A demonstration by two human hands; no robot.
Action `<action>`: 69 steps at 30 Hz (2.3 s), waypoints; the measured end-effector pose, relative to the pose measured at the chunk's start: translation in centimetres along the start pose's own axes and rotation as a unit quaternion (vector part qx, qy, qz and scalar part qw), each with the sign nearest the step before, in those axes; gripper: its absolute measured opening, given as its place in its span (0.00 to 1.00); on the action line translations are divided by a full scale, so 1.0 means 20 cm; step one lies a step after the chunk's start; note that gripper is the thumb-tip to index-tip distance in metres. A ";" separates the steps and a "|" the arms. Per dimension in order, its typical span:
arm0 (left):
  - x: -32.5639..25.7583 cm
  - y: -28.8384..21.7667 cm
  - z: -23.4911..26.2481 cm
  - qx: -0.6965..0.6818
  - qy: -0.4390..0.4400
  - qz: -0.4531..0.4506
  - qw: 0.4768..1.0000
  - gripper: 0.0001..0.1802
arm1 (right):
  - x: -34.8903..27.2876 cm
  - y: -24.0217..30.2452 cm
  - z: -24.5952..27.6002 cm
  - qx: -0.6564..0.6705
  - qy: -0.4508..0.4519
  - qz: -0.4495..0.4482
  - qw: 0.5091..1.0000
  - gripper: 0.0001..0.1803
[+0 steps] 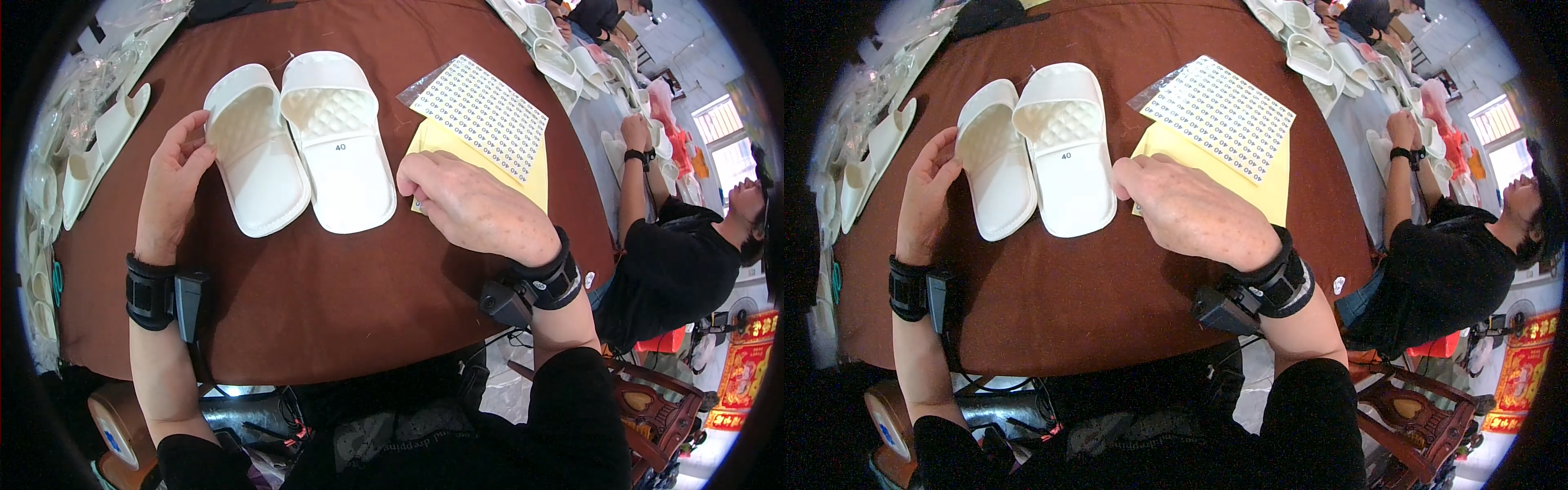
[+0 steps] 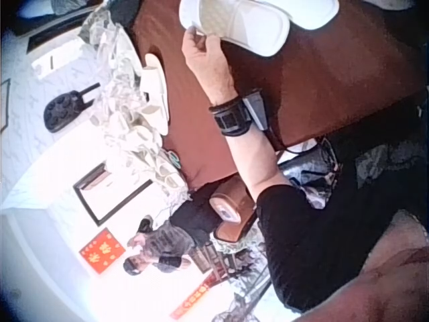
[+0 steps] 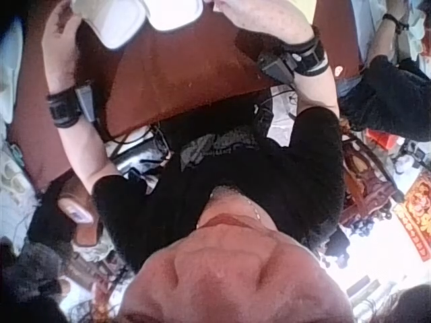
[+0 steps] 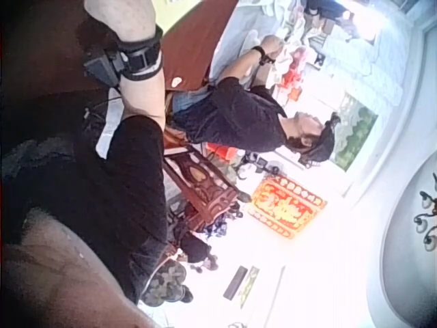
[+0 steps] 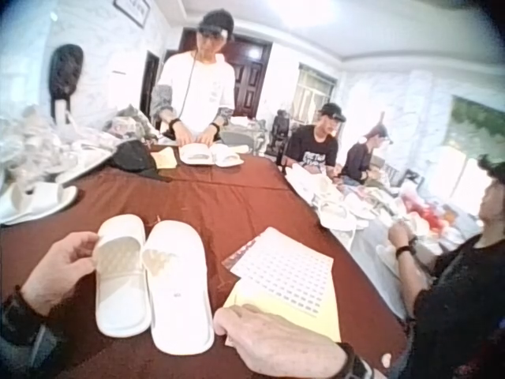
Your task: Applying size labels to sandals at a workshop table.
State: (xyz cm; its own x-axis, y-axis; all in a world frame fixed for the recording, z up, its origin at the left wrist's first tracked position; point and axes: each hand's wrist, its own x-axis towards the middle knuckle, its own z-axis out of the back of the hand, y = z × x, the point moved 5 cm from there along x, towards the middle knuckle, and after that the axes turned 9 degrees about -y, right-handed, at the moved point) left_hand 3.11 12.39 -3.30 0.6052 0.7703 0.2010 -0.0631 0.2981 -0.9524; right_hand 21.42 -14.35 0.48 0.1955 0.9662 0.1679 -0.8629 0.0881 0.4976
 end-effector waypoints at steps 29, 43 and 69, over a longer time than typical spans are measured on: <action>0.00 -0.01 0.00 0.008 -0.006 -0.008 1.000 0.26 | 0.01 -0.04 0.11 0.200 -0.002 -0.008 0.980 0.08; -0.02 -0.07 0.03 0.098 -0.133 -0.128 0.978 0.12 | 0.18 0.18 0.04 0.713 0.030 -0.121 0.689 0.07; -0.15 -0.18 -0.11 0.161 0.031 -0.143 0.976 0.11 | 0.30 0.25 -0.38 0.793 0.016 -0.252 0.554 0.10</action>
State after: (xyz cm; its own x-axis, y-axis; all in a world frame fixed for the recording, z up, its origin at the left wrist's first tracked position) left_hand 3.17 7.80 -1.04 0.6807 0.5972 0.4242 -0.1255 0.6656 -0.7357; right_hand 14.71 -6.27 -2.37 0.1952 0.9218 -0.3350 0.7983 0.0491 0.6003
